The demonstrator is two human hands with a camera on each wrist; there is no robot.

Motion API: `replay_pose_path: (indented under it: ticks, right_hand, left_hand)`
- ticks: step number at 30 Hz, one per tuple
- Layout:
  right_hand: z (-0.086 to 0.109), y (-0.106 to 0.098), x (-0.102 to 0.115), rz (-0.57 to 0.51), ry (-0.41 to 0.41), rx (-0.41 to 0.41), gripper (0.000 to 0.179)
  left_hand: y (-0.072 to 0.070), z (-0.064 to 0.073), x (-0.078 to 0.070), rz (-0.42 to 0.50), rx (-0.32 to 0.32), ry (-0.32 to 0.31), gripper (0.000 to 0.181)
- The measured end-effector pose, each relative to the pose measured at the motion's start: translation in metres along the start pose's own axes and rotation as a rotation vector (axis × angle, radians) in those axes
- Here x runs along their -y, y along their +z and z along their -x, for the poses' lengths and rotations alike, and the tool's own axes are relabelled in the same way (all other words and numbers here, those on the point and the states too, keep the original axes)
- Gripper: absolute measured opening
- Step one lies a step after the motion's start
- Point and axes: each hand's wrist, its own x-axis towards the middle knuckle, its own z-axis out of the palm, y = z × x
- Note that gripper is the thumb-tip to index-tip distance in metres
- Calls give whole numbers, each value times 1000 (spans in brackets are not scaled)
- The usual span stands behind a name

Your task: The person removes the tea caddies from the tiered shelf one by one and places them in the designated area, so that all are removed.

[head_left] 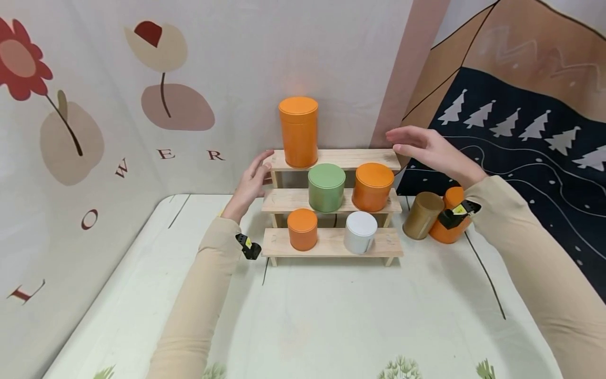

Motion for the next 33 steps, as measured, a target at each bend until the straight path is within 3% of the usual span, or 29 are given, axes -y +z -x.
replay_pose_path:
  ticks: [18, 33]
  right_hand:
    - [-41, 19, 26, -47, -64, 15, 47]
    - [-73, 47, 64, -102, -186, 14, 55]
  left_hand:
    - [0, 0, 0, -3, 1, -3, 45]
    - [-4, -6, 2, -2, 7, 14, 44]
